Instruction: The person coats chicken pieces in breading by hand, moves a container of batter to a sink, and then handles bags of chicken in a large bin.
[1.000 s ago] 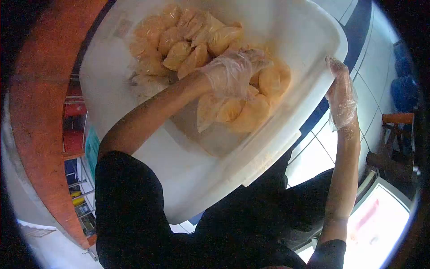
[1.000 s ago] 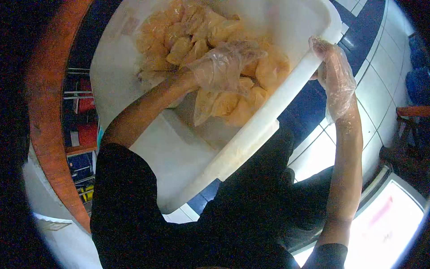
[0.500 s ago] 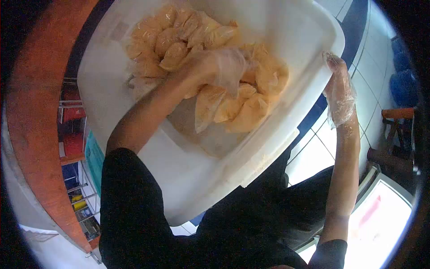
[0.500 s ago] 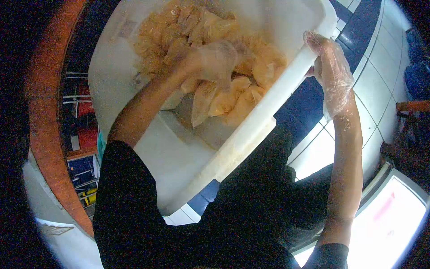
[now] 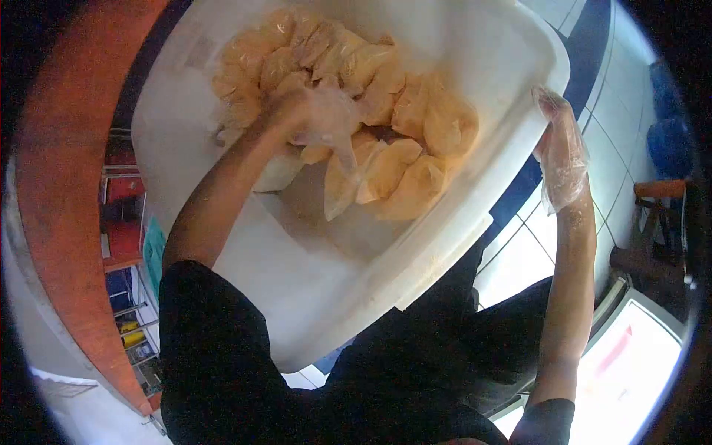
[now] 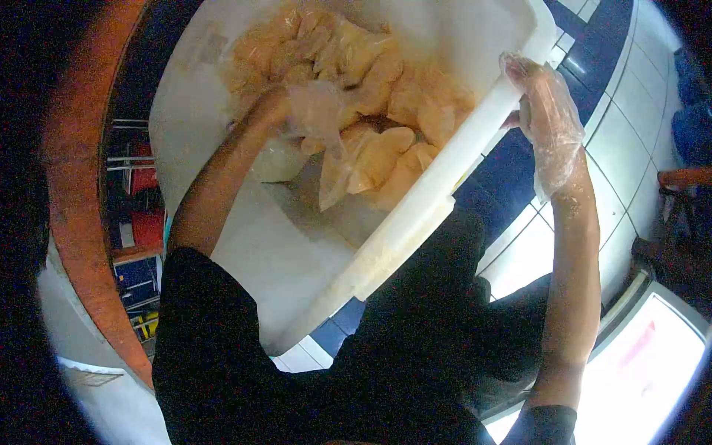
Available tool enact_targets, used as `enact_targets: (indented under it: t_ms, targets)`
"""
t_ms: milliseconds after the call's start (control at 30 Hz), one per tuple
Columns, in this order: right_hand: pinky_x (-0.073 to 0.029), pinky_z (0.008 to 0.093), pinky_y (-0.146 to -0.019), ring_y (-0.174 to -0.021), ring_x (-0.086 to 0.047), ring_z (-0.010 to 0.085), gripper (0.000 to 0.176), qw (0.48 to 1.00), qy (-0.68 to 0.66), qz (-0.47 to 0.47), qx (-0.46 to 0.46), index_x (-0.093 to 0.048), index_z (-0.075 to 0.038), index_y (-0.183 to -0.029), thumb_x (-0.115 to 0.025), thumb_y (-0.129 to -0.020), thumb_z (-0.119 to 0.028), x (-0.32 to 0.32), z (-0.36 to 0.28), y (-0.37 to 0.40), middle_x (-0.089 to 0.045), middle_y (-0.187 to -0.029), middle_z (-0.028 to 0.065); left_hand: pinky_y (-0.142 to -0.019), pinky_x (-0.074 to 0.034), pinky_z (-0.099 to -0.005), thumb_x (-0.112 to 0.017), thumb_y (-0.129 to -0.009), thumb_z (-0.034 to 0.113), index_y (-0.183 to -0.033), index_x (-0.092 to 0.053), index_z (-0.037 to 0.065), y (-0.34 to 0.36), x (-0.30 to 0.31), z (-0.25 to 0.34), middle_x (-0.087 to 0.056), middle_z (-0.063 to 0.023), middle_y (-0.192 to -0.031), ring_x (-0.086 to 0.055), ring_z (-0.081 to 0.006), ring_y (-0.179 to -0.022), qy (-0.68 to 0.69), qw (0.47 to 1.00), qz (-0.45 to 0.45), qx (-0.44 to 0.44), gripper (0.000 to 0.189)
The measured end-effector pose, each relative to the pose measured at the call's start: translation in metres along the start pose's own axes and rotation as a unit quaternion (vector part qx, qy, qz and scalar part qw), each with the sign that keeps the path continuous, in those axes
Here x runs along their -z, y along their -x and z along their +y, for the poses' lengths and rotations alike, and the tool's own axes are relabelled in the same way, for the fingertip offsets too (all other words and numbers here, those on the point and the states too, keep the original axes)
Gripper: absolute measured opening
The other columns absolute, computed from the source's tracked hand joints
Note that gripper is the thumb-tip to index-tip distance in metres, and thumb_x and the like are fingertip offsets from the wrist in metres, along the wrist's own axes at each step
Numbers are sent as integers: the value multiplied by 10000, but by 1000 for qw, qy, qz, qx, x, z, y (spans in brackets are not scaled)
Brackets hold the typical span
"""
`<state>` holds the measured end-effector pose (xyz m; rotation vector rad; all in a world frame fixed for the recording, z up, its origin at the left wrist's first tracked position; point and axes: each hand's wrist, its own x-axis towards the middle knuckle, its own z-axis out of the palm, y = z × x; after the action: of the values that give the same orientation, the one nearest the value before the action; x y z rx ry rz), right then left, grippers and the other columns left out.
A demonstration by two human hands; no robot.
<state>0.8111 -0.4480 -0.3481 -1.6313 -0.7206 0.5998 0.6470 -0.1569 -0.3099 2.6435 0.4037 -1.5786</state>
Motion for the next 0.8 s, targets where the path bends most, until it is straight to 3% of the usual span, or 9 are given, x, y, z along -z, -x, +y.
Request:
enact_targets:
  t_ms: [67, 167, 200, 267, 367, 500, 667, 733, 800]
  targets:
    - [-441, 424, -1036, -1210, -556, 282, 699, 1000, -16, 1, 6, -447, 43, -1376, -485, -963, -520, 2, 0, -1, -560, -1291, 202, -832, -526, -424, -764, -690, 495, -1008, -729, 28, -36, -46, -21, -706, -182, -1057, -656, -284, -955, -72, 990, 108, -52, 566]
    - [-444, 422, -1023, -1189, -569, 285, 761, 990, -92, 46, -101, -444, 57, -1375, -517, -928, -555, -4, -17, 2, -561, -1294, 205, -968, -489, -412, -798, -659, 437, -1454, -424, 74, -79, -71, -35, -623, -219, -1217, -598, -320, -1136, -31, 984, 144, -98, 951]
    - [-444, 422, -1023, -1189, -569, 285, 761, 989, -92, 46, -104, -444, 57, -1375, -517, -928, -555, -3, -13, 2, -561, -1294, 205, -883, -514, -401, -771, -695, 477, -1246, -573, 53, -87, -82, -33, -661, -174, -1144, -625, -293, -1020, -52, 972, 199, -115, 722]
    - [-443, 420, -1025, -1176, -576, 275, 741, 987, -132, 46, -74, -451, 49, -1364, -527, -926, -543, -2, -3, 0, -571, -1268, 199, -797, -538, -390, -744, -731, 517, -1037, -722, 33, -68, -84, -13, -698, -130, -1071, -653, -266, -905, -74, 957, 250, -131, 573]
    - [-440, 422, -1030, -1178, -573, 276, 742, 987, -118, 38, -100, -448, 50, -1361, -528, -924, -544, -5, -17, 1, -570, -1264, 200, -1125, -371, -355, -751, -750, 393, -1454, -408, 92, -48, -80, -1, -445, -179, -1444, -442, -329, -1331, 27, 914, 373, -159, 839]
    - [-434, 430, -1040, -1184, -570, 285, 767, 998, -33, 21, -57, -435, 61, -1364, -526, -917, -557, -3, -13, 1, -568, -1263, 215, -1078, -425, -394, -750, -748, 465, -1452, -419, 102, -121, -118, -61, -423, -222, -1443, -491, -359, -1285, 87, 924, 340, -155, 858]
    - [-414, 440, -1062, -1193, -566, 298, 780, 994, -67, 20, -83, -445, 66, -1355, -519, -913, -572, -8, -22, 3, -559, -1280, 235, -1048, -457, -417, -777, -726, 460, -1456, -422, 135, -79, -98, -43, -464, -222, -1399, -530, -366, -1238, -55, 887, 436, -142, 875]
    - [-403, 443, -1072, -1200, -562, 303, 786, 994, -80, 24, -68, -451, 68, -1351, -516, -910, -579, -7, -19, 5, -553, -1293, 237, -1025, -474, -423, -795, -702, 475, -1452, -433, 145, -71, -85, -37, -481, -203, -1392, -545, -356, -1222, -57, 944, 321, -58, 895]
    - [-396, 446, -1079, -1206, -559, 306, 789, 994, -91, 32, -44, -454, 69, -1349, -513, -909, -583, -7, -19, 7, -549, -1302, 237, -1053, -444, -426, -781, -713, 453, -1443, -440, 138, -59, -81, -32, -517, -196, -1352, -534, -351, -1221, -50, 931, 352, -79, 866]
